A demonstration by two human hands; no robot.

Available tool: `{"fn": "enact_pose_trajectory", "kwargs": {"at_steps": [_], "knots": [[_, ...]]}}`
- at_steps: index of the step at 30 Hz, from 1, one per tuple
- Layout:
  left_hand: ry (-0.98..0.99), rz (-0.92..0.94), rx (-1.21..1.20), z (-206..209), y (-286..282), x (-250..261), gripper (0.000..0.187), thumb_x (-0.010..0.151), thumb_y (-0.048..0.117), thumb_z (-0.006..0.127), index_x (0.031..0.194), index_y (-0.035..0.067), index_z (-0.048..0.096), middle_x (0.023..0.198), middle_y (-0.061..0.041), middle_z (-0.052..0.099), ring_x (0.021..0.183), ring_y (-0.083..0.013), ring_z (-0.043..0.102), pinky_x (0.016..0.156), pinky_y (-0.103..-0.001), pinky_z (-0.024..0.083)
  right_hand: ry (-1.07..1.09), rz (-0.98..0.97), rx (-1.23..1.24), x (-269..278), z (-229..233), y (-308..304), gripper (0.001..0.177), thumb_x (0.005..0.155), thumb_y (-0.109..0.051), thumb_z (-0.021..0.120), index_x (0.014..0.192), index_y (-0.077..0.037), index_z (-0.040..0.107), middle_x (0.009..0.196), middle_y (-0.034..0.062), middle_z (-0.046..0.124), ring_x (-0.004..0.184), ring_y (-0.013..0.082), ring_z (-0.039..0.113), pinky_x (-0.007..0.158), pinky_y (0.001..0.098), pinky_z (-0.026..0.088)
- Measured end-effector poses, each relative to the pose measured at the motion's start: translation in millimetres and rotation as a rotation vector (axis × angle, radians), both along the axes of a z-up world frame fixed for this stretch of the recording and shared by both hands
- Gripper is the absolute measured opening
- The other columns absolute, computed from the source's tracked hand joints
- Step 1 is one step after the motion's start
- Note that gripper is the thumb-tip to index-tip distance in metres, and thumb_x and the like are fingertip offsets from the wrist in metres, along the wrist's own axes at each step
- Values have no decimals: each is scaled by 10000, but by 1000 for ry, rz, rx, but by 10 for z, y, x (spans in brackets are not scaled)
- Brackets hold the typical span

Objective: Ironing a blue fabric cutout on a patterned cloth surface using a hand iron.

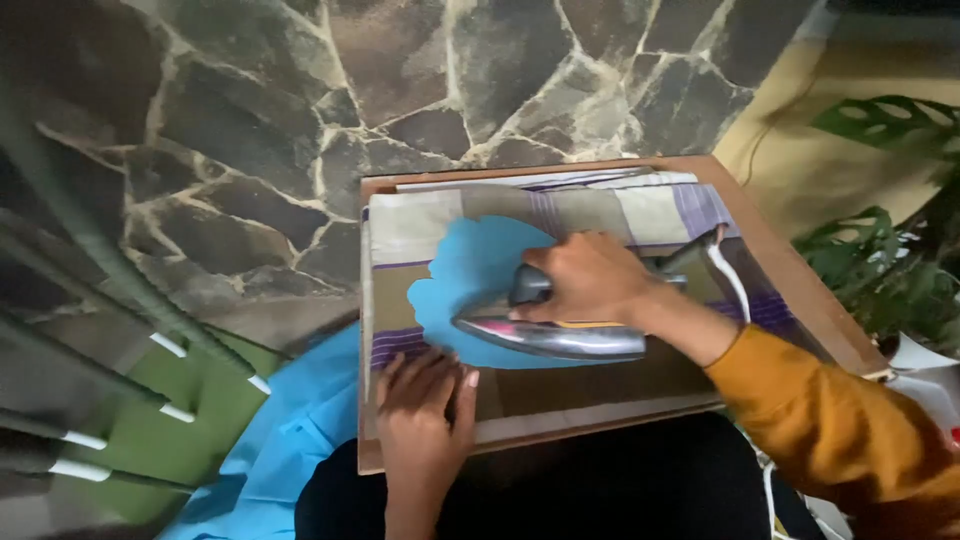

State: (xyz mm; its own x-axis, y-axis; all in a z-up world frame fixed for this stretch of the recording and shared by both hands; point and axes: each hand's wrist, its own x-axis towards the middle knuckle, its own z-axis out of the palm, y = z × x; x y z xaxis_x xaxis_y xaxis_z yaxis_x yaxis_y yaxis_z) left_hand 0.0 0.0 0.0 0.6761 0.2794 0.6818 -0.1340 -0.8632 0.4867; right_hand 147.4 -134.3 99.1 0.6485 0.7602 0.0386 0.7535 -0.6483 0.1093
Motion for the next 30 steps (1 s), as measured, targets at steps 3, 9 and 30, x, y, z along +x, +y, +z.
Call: {"fn": "enact_pose_trajectory", "kwargs": {"at_steps": [3, 9, 30], "knots": [[-9, -10, -35, 72, -11, -24, 104, 720, 145, 615, 686, 50, 640, 784, -26, 679, 848, -178, 619, 896, -394, 367, -25, 22, 23, 4, -48, 280, 457, 667, -510, 682, 850, -96, 614, 626, 79, 637, 538, 282, 608, 533, 395, 486], [-100, 54, -169, 134, 0, -49, 86, 729, 75, 596, 704, 3, 636, 748, -71, 653, 714, -190, 595, 877, -385, 407, -10, -35, 118, 149, -157, 752, 468, 655, -533, 678, 816, -97, 626, 674, 114, 635, 582, 322, 608, 551, 423, 478], [-305, 119, -471, 29, 35, -133, 286, 865, 117, 358, 1075, -56, 446, 1270, -182, 305, 1235, -342, 277, 1012, -442, 267, -58, 27, 214, 1, -169, 759, 458, 625, -511, 719, 734, -80, 609, 635, 115, 616, 571, 333, 594, 535, 414, 467]]}}
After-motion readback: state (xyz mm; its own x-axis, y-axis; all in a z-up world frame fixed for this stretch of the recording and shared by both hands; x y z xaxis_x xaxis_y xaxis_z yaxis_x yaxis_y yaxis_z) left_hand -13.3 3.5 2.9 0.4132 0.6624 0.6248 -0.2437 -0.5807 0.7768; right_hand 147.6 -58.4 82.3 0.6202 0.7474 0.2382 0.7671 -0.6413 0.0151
